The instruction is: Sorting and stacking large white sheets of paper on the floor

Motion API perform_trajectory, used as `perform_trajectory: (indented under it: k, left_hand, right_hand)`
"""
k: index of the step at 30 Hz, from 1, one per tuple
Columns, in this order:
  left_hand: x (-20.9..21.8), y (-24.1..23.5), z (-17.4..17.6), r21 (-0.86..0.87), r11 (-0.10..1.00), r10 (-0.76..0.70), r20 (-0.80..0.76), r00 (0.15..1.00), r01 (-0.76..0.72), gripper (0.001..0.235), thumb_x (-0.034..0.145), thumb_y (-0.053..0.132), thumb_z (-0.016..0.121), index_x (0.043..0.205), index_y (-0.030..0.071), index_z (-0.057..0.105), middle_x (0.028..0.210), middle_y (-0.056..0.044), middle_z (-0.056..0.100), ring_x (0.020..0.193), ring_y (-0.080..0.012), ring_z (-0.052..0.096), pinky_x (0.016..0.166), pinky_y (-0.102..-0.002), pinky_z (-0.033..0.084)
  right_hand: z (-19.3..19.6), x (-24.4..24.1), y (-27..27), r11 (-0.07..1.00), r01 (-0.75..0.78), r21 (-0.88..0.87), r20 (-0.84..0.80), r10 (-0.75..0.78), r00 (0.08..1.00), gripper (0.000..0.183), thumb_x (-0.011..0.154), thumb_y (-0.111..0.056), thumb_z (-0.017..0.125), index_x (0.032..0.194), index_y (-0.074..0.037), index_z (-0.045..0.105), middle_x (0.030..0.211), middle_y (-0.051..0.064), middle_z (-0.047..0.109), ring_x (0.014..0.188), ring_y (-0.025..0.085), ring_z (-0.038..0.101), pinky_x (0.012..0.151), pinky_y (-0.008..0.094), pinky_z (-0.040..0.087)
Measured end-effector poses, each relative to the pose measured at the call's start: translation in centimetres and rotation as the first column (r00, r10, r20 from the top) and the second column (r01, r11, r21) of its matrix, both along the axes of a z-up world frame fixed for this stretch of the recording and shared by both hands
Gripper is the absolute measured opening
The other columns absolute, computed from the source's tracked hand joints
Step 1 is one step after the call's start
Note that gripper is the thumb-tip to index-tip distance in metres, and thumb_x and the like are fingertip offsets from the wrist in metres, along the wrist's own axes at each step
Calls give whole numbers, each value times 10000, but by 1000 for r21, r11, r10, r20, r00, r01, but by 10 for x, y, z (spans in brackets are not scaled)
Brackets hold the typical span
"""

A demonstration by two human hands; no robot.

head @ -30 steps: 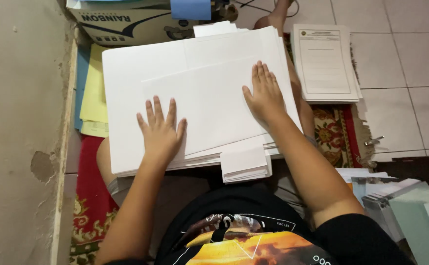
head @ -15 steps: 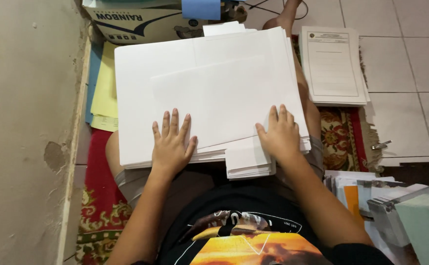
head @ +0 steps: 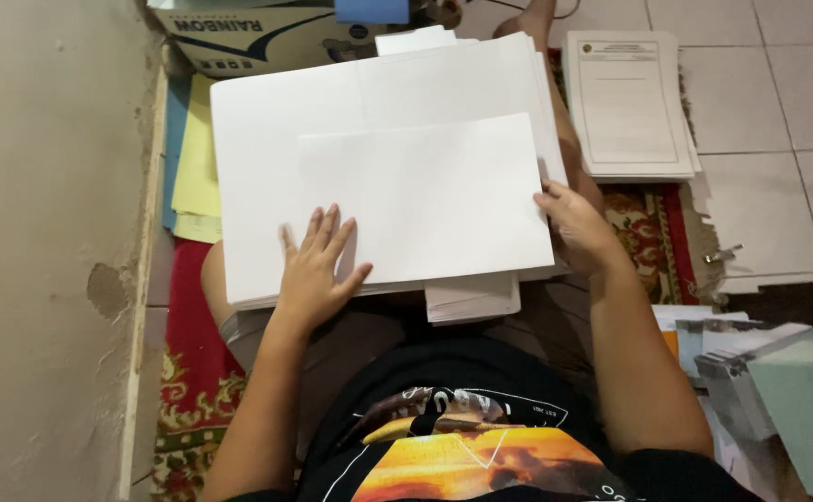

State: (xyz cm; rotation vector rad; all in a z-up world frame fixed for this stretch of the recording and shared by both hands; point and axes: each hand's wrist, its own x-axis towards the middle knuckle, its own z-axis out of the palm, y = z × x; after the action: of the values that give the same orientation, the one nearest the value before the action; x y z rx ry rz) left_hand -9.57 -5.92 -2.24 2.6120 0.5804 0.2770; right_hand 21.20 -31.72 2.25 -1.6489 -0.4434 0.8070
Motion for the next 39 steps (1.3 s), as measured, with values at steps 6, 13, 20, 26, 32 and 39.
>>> perform_trajectory:
  k: [6, 13, 20, 26, 32, 39]
  left_hand:
    - [30, -45, 35, 252, 955, -176, 60, 983, 156, 1180, 478, 453, 964, 1529, 205, 488, 1662, -167, 337, 1543, -436, 224, 1167, -759, 75]
    - [98, -53, 64, 288, 957, -137, 513, 847, -20, 478, 962, 33, 518, 1380, 204, 676, 1326, -72, 701, 1209, -324, 680, 973, -488, 559]
    - [138, -91, 127, -490, 841, 235, 710, 663, 228, 388, 1105, 174, 369, 1451, 95, 526, 1362, -153, 645, 1266, -362, 642, 1062, -501, 533]
    - [153, -115, 106, -742, 637, 380, 538, 752, 209, 215, 1096, 247, 500, 1202, 107, 625, 1012, -43, 692, 951, -156, 637, 888, -431, 542]
    - [166, -114, 112, -797, 577, 487, 513, 707, 181, 153, 1084, 239, 540, 1057, 110, 618, 855, 29, 633, 843, -94, 563, 789, -327, 517]
    - [174, -97, 79, -772, 576, 273, 492, 827, 269, 250, 1093, 267, 516, 1239, 104, 638, 1107, -81, 716, 1069, -178, 634, 905, -365, 543]
  right_hand:
    - [31, -19, -22, 975, 198, 103, -249, -167, 954, 504, 966, -217, 673, 1424, -26, 585, 946, 165, 716, 709, 218, 710, 573, 354, 609]
    - [84, -32, -37, 767, 130, 628, -398, 173, 901, 620, 1072, -584, 376, 1066, -45, 682, 887, 158, 715, 721, 211, 689, 652, 311, 522]
    - [-35, -25, -42, 930, -84, 358, -327, 209, 922, 524, 1051, -330, 505, 1436, 7, 389, 1232, 289, 599, 962, 359, 680, 692, 359, 520]
    - [-152, 8, -67, 924, 171, 343, -464, 8, 886, 362, 1059, -310, 535, 1364, -131, 460, 1086, 145, 545, 855, 321, 661, 493, 280, 440]
    - [-120, -13, -64, 901, 348, 257, -581, -144, 801, 245, 1048, -286, 568, 1261, -177, 519, 996, 10, 487, 771, 227, 565, 580, 298, 438]
    - [-52, -22, -51, 755, 612, 234, -350, -522, 778, 145, 982, -151, 713, 1021, -139, 574, 637, 60, 558, 470, 256, 597, 366, 292, 469]
